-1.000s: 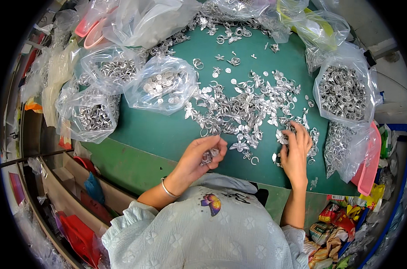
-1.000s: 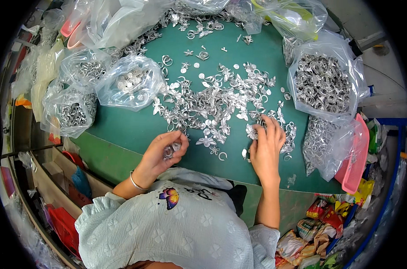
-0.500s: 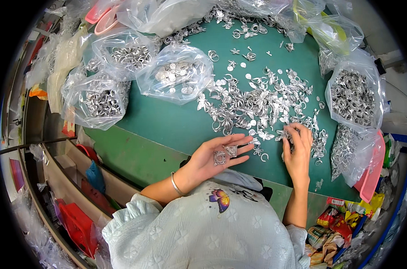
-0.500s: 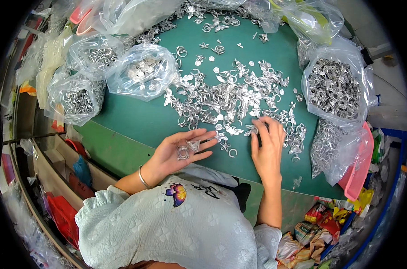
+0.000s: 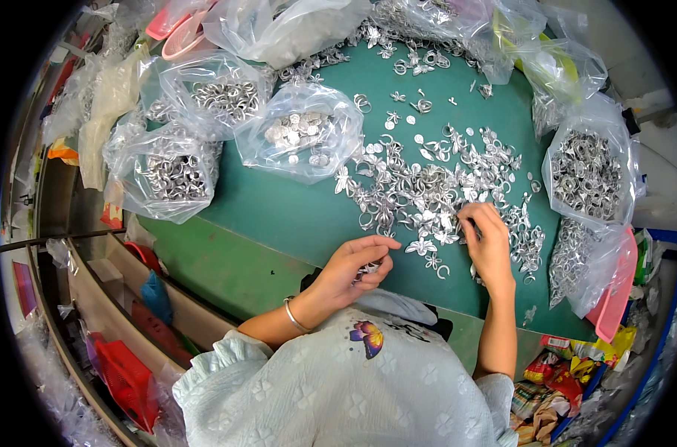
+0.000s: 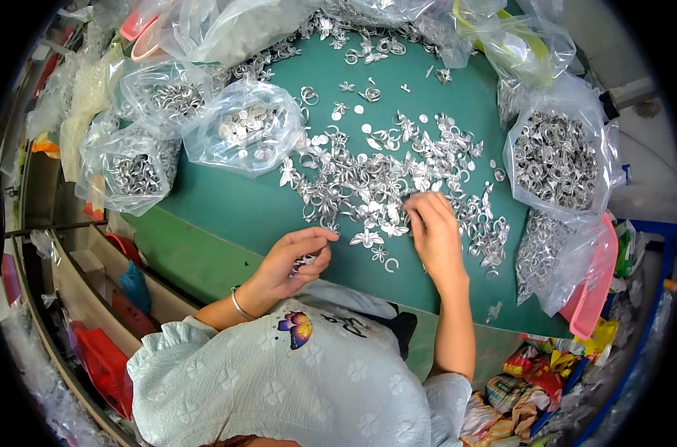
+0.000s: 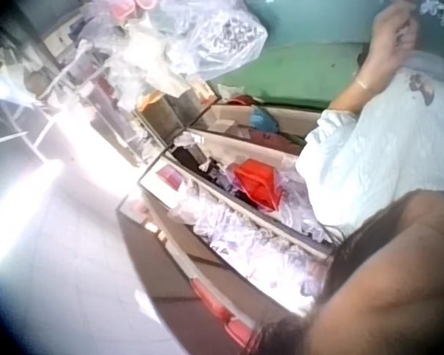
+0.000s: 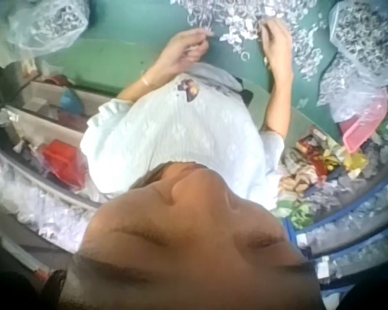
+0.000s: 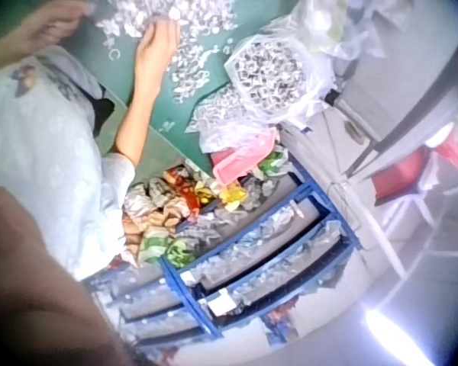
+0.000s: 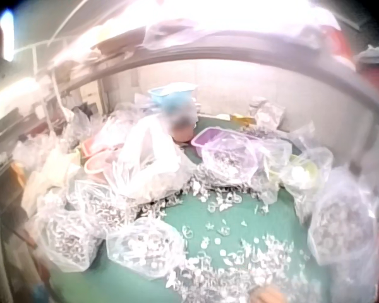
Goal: The person sorts small silver-colored metal jewelry components, including rings and decorative shapes, on a green table. They pick up items by hand, separate them into piles, and transfer them into clear plastic bags and pink containers.
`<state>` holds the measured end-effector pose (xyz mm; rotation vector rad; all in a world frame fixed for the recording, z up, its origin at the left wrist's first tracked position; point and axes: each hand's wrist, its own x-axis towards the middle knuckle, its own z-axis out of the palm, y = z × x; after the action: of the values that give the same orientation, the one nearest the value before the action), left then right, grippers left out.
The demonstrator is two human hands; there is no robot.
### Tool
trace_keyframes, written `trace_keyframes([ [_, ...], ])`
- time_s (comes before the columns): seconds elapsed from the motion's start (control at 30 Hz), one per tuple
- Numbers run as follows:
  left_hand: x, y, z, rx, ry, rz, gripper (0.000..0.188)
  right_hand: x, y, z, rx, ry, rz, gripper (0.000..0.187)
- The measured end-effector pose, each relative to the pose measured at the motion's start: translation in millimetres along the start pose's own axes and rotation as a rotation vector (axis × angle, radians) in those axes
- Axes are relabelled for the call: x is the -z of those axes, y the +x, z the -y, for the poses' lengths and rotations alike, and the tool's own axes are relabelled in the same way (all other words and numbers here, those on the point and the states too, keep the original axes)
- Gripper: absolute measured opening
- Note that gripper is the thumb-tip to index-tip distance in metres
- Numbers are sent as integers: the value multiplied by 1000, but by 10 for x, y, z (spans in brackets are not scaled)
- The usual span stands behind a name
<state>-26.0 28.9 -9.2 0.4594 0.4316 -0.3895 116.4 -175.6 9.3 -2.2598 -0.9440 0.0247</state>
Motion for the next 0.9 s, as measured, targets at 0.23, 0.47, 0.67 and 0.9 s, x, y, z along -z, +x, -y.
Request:
trace_keyframes([
  [0.23,-41,75,9,8,27,26,18,-81,376,245,12,-42,-40,42],
  [0.47,-43,28,-62,-24,69,53,18,-161,237,46,76,52,-8,20],
  [0.67,-14,48,-76,-42,71,42,17,109,101,42,-375,575,-328,13],
  [0.9,-42,66,-80,-24,66,38,18,440,35,-75,-330,29,-77,13],
])
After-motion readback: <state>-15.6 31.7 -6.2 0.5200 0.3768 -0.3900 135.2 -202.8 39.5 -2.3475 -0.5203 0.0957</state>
